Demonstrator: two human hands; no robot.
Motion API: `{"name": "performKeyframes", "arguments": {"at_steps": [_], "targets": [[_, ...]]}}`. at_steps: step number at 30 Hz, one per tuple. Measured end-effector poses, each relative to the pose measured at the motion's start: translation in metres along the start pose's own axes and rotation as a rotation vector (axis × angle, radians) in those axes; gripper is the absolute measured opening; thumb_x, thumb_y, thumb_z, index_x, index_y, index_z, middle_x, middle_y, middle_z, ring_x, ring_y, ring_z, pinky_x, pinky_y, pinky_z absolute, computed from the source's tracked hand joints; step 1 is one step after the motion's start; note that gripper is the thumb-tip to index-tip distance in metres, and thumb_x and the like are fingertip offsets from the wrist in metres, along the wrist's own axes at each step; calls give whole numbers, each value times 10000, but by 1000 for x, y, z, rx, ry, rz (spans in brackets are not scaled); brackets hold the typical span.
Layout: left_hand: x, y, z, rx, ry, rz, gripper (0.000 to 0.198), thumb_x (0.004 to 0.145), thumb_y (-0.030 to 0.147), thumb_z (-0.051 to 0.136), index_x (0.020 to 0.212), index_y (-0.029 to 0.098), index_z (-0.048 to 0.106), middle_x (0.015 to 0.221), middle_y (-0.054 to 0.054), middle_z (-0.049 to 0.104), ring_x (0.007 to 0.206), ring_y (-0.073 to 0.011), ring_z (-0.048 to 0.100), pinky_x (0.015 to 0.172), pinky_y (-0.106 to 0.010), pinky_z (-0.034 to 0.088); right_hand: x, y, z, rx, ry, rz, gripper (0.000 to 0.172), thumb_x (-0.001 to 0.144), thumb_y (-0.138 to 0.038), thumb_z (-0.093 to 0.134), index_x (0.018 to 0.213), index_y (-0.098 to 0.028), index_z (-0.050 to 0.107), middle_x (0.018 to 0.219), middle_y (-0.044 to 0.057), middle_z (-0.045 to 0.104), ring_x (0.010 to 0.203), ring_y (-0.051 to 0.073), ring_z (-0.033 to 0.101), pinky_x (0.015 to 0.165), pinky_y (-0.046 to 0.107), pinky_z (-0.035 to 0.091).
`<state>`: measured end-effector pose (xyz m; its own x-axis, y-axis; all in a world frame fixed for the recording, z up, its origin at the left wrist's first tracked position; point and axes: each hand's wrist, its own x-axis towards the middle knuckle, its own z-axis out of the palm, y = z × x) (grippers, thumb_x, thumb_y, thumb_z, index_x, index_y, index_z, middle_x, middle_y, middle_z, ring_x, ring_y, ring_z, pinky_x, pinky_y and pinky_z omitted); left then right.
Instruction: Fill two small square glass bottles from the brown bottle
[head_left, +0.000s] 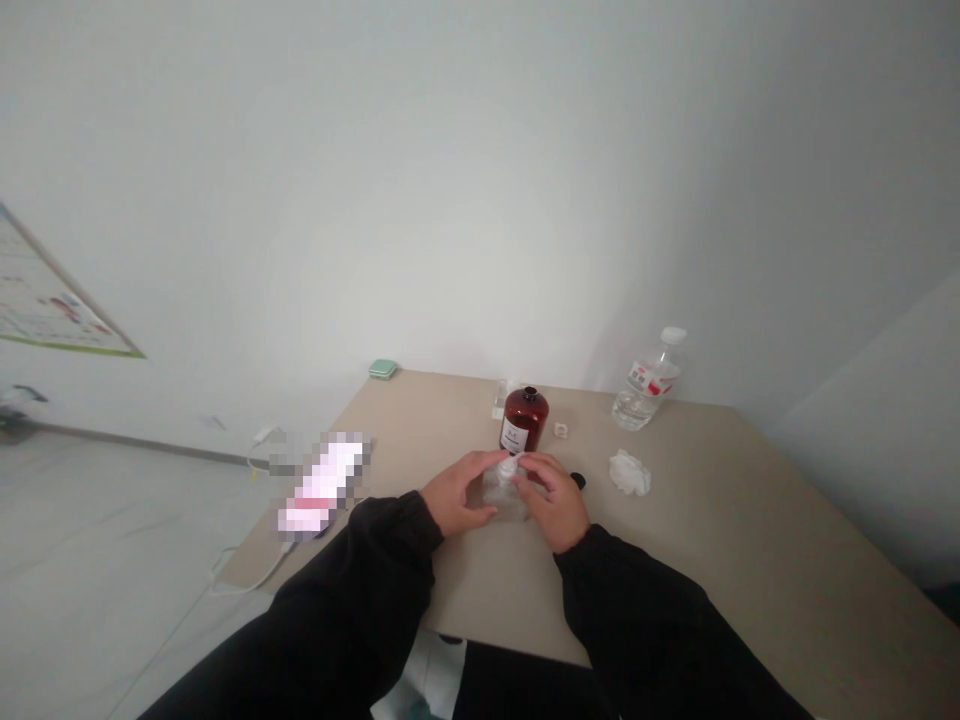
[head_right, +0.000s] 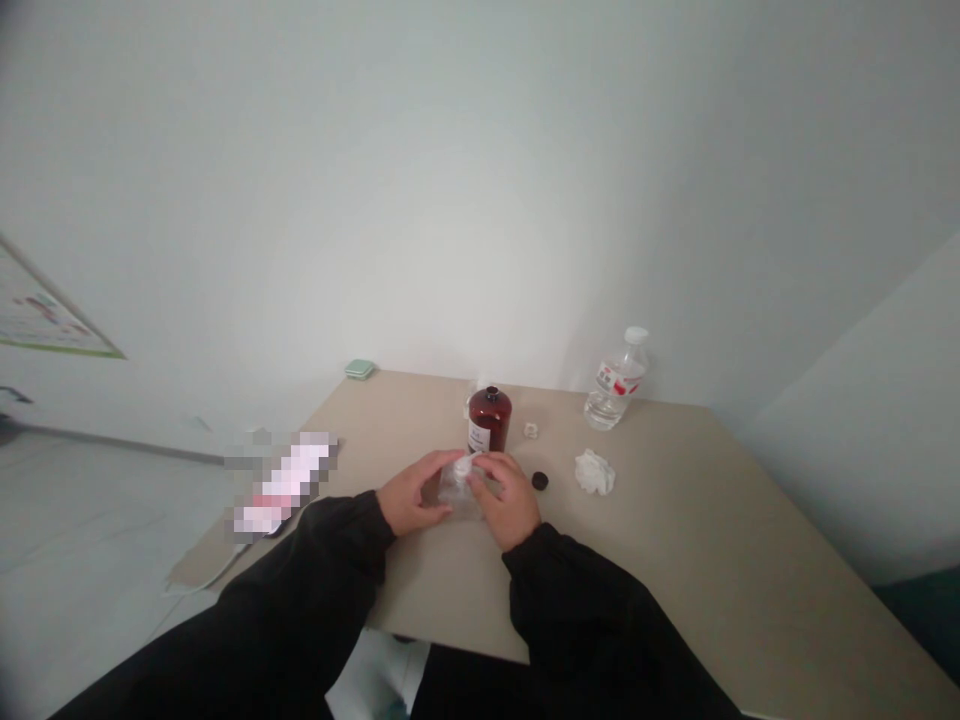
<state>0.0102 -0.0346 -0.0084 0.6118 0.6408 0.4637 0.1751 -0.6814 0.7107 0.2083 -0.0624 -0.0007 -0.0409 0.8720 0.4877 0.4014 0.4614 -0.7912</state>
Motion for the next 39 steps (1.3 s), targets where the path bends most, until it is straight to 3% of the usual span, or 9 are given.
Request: {"name": "performKeyframes", "arguments": {"at_steps": [7, 18, 24, 30, 35, 39], "targets": [[0, -1, 0, 16, -4, 0, 793, 688, 163, 680, 1415, 212, 366, 1354, -121, 503, 1230, -280, 497, 1082, -456, 376, -3, -5, 2, 28, 1, 99, 298, 755, -393, 677, 966, -184, 700, 1071, 124, 659, 979, 247, 641, 723, 360, 584], [-1, -2, 2, 16, 8, -2, 796, 680, 147, 676, 1408, 233, 365, 1333, -103, 507, 1217, -273, 501, 1080, -447, 383, -2, -11, 4, -147, -13, 15, 276, 788, -392, 647, 977, -196, 688, 1010, 114, 661, 876, 243, 647, 575, 318, 554], [-1, -2, 2, 0, 6, -25, 785, 682, 156, 676, 1400, 221, 367, 1343, -113, 497, 1223, -278, 499, 1074, -455, 394, -2, -10, 2, -134, -21, -17, 244, 860, -342, 554, 1008, -202, 688, 1044, 114, 665, 962, 242, 642, 698, 350, 571], [-2, -2, 2, 13, 6, -16, 796, 678, 145, 679, 1404, 223, 363, 1342, -108, 494, 1222, -275, 497, 1082, -451, 381, -1, -10, 2, -189, -25, 28, 323, 801, -390, 633, 1045, -183, 679, 1025, 122, 665, 896, 254, 648, 640, 352, 570], [-2, -2, 2, 15, 2, -24, 805, 682, 145, 675, 1413, 234, 350, 1356, -107, 486, 1237, -278, 486, 1088, -453, 373, -1, -8, 1, -191, -25, -64, 272, 884, -343, 513, 1050, -207, 680, 1035, 111, 676, 967, 246, 645, 824, 403, 551], [-1, 0, 2, 15, 4, -24, 814, 673, 137, 678, 1413, 241, 356, 1353, -110, 491, 1228, -286, 494, 1080, -458, 382, -2, -8, 2, -228, -44, -17, 319, 842, -396, 586, 1082, -200, 663, 1046, 117, 665, 933, 255, 648, 722, 379, 571]]}}
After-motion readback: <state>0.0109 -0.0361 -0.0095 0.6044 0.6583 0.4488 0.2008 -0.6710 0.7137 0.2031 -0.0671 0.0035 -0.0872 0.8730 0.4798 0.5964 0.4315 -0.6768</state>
